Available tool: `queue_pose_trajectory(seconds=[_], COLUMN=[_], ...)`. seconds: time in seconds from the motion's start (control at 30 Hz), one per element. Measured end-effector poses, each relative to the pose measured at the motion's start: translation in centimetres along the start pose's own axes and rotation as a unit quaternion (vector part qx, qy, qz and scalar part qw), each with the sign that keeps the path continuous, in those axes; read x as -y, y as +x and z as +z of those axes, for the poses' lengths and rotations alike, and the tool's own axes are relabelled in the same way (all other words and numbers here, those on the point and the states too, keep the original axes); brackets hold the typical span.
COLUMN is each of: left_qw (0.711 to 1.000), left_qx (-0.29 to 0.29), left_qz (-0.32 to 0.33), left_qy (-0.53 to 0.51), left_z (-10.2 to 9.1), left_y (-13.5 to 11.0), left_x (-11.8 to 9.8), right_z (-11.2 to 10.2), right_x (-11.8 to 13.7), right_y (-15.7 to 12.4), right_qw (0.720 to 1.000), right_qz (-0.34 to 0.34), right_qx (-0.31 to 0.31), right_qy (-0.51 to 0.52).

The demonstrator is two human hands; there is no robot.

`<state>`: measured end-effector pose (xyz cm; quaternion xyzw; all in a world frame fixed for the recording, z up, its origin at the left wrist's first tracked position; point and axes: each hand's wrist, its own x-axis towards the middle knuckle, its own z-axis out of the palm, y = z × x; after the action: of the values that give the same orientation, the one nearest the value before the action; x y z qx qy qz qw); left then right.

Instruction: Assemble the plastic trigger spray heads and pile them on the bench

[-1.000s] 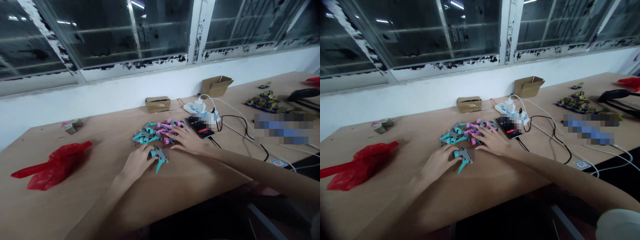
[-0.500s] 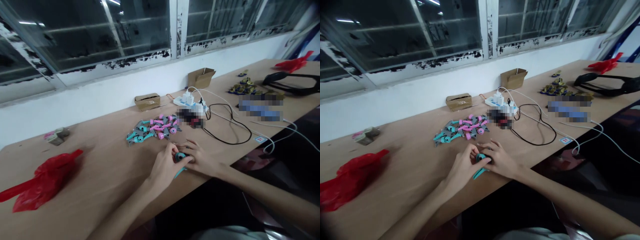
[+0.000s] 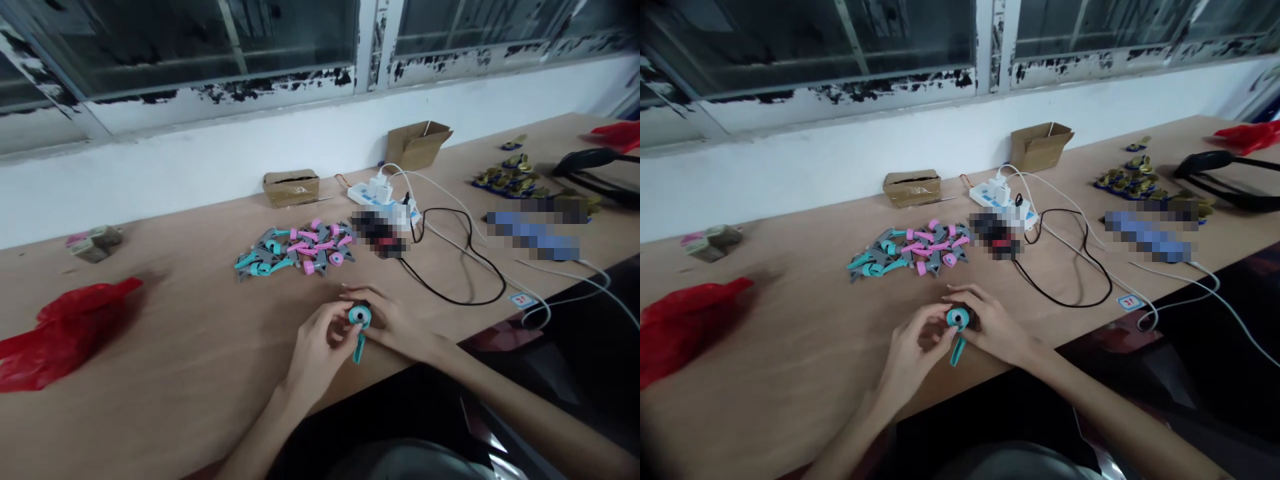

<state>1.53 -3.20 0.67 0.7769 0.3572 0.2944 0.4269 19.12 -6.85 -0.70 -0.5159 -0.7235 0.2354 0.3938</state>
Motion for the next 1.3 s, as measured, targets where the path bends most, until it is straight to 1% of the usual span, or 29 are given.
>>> queue_pose_trajectory(seconds=[0.07,0.23,0.3,0.37,0.43,0.53,0.63,0.7,0.77,0.9,1.03,1.1,1.2,1.23,1.3], left_qw=[1.000,0.998,0.997,0.998,0.999,0.991,0.968,0.947,0.930,0.917,0.905,0.899,0.879,0.873,0.870], left_qx=[-0.004,-0.029,-0.032,-0.027,-0.002,0.064,0.099,0.106,0.107,0.128,0.158,0.174,0.205,0.209,0.204], left_qz=[-0.019,-0.062,-0.063,-0.054,-0.032,0.015,0.058,0.084,0.107,0.142,0.176,0.205,0.246,0.255,0.263], left_qy=[-0.003,-0.009,-0.009,0.000,0.029,0.114,0.224,0.291,0.336,0.351,0.354,0.346,0.354,0.360,0.363], left_z=[0.4,1.3,1.5,1.6,1.5,1.1,0.7,0.8,1.0,1.2,0.4,-0.2,-0.8,-0.8,-0.7], left_y=[-0.2,-0.7,-0.8,-0.8,-0.6,-0.3,-0.2,-0.3,-0.3,0.0,0.8,1.1,1.1,1.1,1.0], left_x=[-0.4,-0.6,-0.4,-0.1,0.2,0.3,0.0,-0.1,-0.1,0.0,-0.2,-0.4,-0.8,-0.8,-0.8], right_z=[0.3,0.7,0.6,0.3,-0.2,-0.6,-0.6,-0.3,0.0,-0.1,-1.0,-1.3,-1.4,-1.3,-1.0], right_x=[0.1,0.2,0.1,-0.1,-0.4,-0.6,-0.6,-0.6,-0.5,-0.4,0.0,0.3,0.9,1.0,1.0], right_y=[-0.2,-1.3,-1.9,-2.4,-2.7,-2.9,-2.6,-2.4,-2.4,-2.5,-2.3,-2.2,-2.4,-2.6,-2.8], right_qw=[1.000,0.996,0.996,0.998,0.999,0.998,0.995,0.994,0.994,0.994,0.991,0.987,0.976,0.974,0.973], right_qz=[0.002,0.022,0.033,0.041,0.048,0.051,0.052,0.057,0.067,0.086,0.109,0.129,0.167,0.179,0.198], right_qx=[-0.017,-0.088,-0.077,-0.040,-0.006,0.036,0.062,0.064,0.056,0.050,0.074,0.098,0.125,0.122,0.093], right_qy=[-0.005,-0.023,-0.010,0.001,-0.001,-0.024,-0.051,-0.063,-0.068,-0.052,-0.035,-0.006,0.060,0.072,0.070])
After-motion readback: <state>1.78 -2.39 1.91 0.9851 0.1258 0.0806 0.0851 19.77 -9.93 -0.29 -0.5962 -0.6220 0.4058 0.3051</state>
